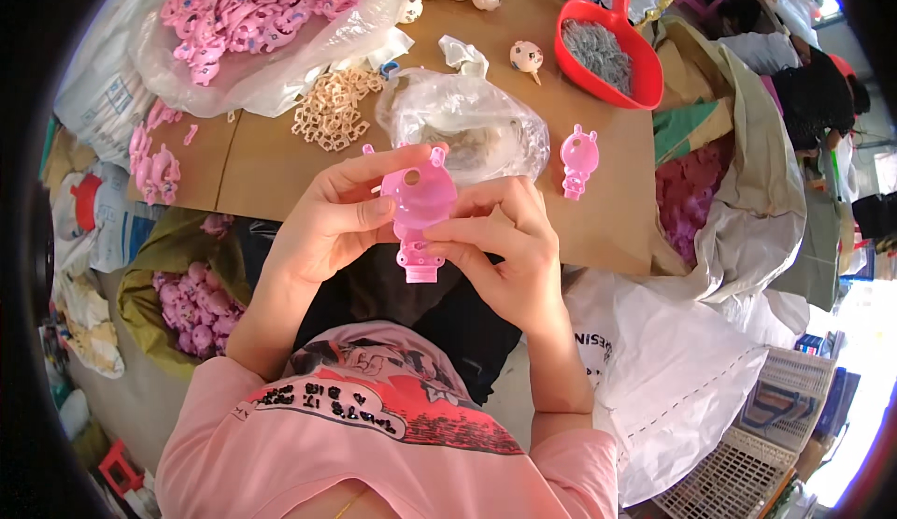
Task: Assembling pink plastic toy figurines with doll heads.
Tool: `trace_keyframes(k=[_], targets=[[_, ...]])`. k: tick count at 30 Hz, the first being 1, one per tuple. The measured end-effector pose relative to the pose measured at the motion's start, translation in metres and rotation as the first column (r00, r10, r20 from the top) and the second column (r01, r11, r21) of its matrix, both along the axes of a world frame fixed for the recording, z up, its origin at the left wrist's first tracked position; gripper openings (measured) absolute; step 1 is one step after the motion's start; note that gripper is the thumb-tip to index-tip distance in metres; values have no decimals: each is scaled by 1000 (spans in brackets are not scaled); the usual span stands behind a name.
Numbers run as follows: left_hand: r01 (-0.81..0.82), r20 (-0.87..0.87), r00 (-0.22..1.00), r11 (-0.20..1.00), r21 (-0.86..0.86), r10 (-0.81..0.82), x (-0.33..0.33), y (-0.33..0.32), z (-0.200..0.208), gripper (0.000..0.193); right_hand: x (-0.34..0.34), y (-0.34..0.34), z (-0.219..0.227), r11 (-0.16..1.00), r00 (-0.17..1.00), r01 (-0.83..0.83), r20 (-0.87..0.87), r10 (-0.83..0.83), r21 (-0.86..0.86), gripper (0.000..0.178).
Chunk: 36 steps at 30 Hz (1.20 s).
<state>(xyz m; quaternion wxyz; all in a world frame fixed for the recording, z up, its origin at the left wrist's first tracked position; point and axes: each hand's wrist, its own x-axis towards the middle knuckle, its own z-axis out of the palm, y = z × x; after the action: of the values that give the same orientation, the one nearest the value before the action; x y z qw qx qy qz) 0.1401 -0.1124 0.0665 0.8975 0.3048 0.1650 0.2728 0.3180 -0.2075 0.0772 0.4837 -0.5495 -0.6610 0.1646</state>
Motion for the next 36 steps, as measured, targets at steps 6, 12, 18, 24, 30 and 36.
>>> trace_keyframes(k=[6, 12, 18, 24, 30, 36], targets=[[-6, -29, 1000, 999, 32, 7, 2, -3, -2, 42, -2, 1, -1, 975, 956, 23, 281, -86, 220, 22], [-68, -13, 998, 996, 63, 69, 1, -4, -3, 40, -4, -1, 5, 973, 946, -85, 324, 11, 216, 24], [-62, 20, 998, 997, -44, 63, -1, -5, -5, 40, -2, -4, -5, 947, 954, -134, 298, 43, 292, 29], [-97, -14, 995, 995, -30, 97, -1, -8, -6, 39, -5, -8, -6, 963, 947, -152, 313, 78, 221, 42], [-100, -9, 995, 994, -35, 100, 0, -9, -11, 37, -5, -13, -14, 984, 916, -127, 396, 66, 129, 44], [-207, 106, 975, 970, 125, 195, 1, -13, -3, 36, -23, -30, -26, 977, 546, -136, -836, -65, -165, 55]])
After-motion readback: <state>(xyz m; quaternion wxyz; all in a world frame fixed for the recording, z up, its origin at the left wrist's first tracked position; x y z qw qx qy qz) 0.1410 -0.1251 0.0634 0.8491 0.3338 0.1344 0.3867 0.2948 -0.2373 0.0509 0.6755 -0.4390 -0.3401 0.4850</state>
